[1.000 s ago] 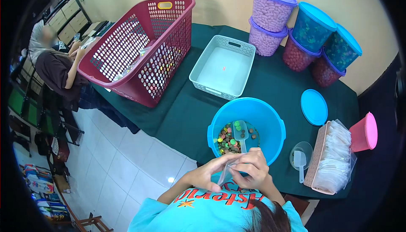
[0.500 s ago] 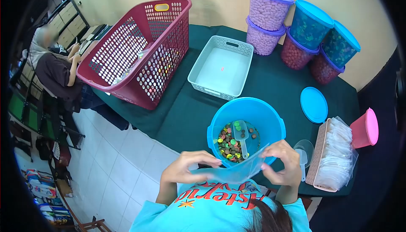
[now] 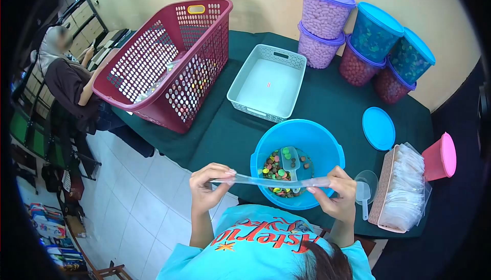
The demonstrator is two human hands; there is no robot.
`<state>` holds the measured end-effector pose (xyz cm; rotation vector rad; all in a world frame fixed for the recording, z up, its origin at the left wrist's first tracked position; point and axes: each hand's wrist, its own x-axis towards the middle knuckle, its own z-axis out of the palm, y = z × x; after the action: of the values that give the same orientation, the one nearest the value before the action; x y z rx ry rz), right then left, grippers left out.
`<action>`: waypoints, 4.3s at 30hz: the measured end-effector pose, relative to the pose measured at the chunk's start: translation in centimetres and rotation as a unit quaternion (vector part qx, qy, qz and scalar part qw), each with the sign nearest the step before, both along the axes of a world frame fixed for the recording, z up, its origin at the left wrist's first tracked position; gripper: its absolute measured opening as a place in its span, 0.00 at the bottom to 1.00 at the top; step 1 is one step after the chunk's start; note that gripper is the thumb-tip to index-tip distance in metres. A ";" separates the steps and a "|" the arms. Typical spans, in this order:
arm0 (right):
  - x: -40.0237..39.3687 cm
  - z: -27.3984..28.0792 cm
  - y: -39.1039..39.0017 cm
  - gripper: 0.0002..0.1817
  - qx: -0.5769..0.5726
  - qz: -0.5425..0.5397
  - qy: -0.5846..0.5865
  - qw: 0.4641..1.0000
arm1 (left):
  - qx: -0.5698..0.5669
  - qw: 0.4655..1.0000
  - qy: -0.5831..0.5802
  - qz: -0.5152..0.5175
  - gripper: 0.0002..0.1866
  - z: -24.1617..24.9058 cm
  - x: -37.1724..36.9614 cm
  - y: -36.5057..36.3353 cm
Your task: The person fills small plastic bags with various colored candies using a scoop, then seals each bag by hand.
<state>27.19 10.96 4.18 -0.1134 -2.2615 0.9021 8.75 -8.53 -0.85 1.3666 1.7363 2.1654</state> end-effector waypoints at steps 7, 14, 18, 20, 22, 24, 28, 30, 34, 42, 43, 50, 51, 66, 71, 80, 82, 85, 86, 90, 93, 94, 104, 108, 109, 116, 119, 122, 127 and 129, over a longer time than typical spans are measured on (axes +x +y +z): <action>-0.6 -0.3 0.2 0.08 -0.040 0.028 -0.003 0.999 | -0.013 0.999 0.029 -0.008 0.10 0.2 -0.7 -0.6; -0.4 0.2 0.6 0.08 -0.003 0.065 -0.024 0.998 | -0.074 0.983 -0.005 -0.169 0.29 0.4 -2.7 -2.9; -0.6 0.2 0.0 0.08 0.053 0.132 -0.071 0.987 | -0.048 0.955 -0.175 -0.233 0.50 1.6 -2.4 -2.2; -0.8 -0.2 -0.7 0.09 0.068 0.149 -0.082 0.983 | -0.161 0.937 -0.152 -0.269 0.57 2.7 -1.8 -0.9; -1.2 -0.3 -1.5 0.10 0.103 0.211 -0.088 0.968 | -0.187 0.917 -0.155 -0.317 0.56 3.1 -0.4 0.8; -1.4 -0.4 -2.1 0.10 0.119 0.223 -0.100 0.962 | -0.243 0.897 -0.094 -0.358 0.60 2.5 1.0 2.0; -1.8 -0.5 -2.6 0.11 0.156 0.221 -0.097 0.958 | -0.229 0.886 -0.105 -0.389 0.59 1.0 1.3 2.2; -1.9 -0.4 -2.8 0.13 0.163 0.211 -0.098 0.959 | -0.250 0.870 -0.147 -0.399 0.58 1.0 0.9 1.5; -3.0 -0.2 -3.6 0.14 0.171 0.230 -0.128 0.949 | -0.234 0.852 -0.190 -0.427 0.54 0.1 -0.4 0.5; -7.1 1.7 -1.8 0.11 0.025 0.231 -0.124 0.965 | -0.150 0.872 -0.200 -0.420 0.45 -1.9 -4.1 -0.4; -7.5 1.5 -0.9 0.08 0.031 0.215 -0.139 0.966 | -0.143 0.876 -0.203 -0.415 0.47 -2.3 -4.4 -0.6; -10.0 -3.5 2.4 0.16 0.140 0.042 -0.526 0.838 | -0.059 0.921 -0.297 -0.246 0.54 -5.1 -8.6 -2.4; -10.2 -4.3 2.8 0.16 0.091 0.054 -0.605 0.789 | -0.059 0.919 -0.296 -0.254 0.54 -5.3 -9.4 -2.6; -9.7 -12.5 6.0 0.16 -0.131 0.161 -0.741 0.639 | -0.065 0.897 -0.322 -0.295 0.49 -7.7 -15.7 1.9; -9.8 -12.2 5.7 0.16 -0.207 0.092 -0.724 0.651 | -0.075 0.888 -0.332 -0.308 0.48 -8.5 -16.7 2.8; -9.3 -12.8 5.8 0.15 -0.166 0.045 -0.658 0.733 | -0.098 0.888 -0.316 -0.319 0.49 -9.0 -17.6 3.3; -9.4 -11.7 5.1 0.12 -0.122 0.036 -0.646 0.753 | -0.101 0.889 -0.312 -0.320 0.49 -9.1 -17.5 3.5; -9.6 -10.1 3.5 0.10 0.002 -0.034 -0.612 0.790 | -0.110 0.891 -0.307 -0.315 0.50 -9.1 -17.3 3.6; -10.0 -9.2 3.2 0.13 0.074 -0.048 -0.598 0.797 | -0.114 0.892 -0.308 -0.310 0.52 -9.1 -17.2 3.6; -10.7 -7.1 4.3 0.20 0.287 -0.056 -0.556 0.778 | -0.122 0.895 -0.294 -0.312 0.52 -8.3 -17.0 3.6; -10.5 -7.1 4.9 0.19 0.343 -0.080 -0.544 0.761 | -0.129 0.903 -0.267 -0.312 0.52 -7.8 -16.8 3.3; -10.5 -7.1 4.9 0.19 0.365 -0.095 -0.541 0.752 | -0.131 0.904 -0.261 -0.313 0.51 -7.6 -16.7 3.2; -9.0 -9.4 4.4 0.21 0.356 -0.032 -0.689 0.631 | -0.116 0.918 -0.180 -0.334 0.45 -7.5 -15.3 1.8; -10.3 -9.3 4.2 0.22 0.097 0.087 -0.738 0.662 | -0.096 0.917 -0.225 -0.315 0.44 -6.3 -13.8 1.7; -10.6 -9.1 4.0 0.22 0.018 0.104 -0.738 0.667 | -0.099 0.918 -0.217 -0.317 0.45 -6.2 -13.5 1.5; -10.1 -7.3 6.0 0.23 -0.117 0.113 -0.612 0.774 | -0.116 0.928 -0.159 -0.316 0.44 -4.6 -11.2 0.6; -9.3 -6.1 6.5 0.20 -0.190 0.139 -0.544 0.805 | -0.127 0.936 -0.137 -0.300 0.45 -3.7 -9.6 0.4; -8.3 -5.9 7.2 0.17 -0.184 0.148 -0.501 0.832 | -0.142 0.943 -0.107 -0.281 0.47 -2.8 -7.8 0.3; -6.8 -4.4 8.0 0.15 -0.197 0.126 -0.447 0.863 | -0.164 0.958 -0.076 -0.222 0.46 -1.8 -4.5 0.7; -6.3 -3.0 7.9 0.14 -0.178 0.128 -0.414 0.884 | -0.185 0.966 -0.047 -0.175 0.46 -1.3 -3.6 1.0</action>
<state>20.85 18.85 1.19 -0.4477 -2.8900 1.6489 5.10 -7.50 -2.19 1.3248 1.6112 1.6009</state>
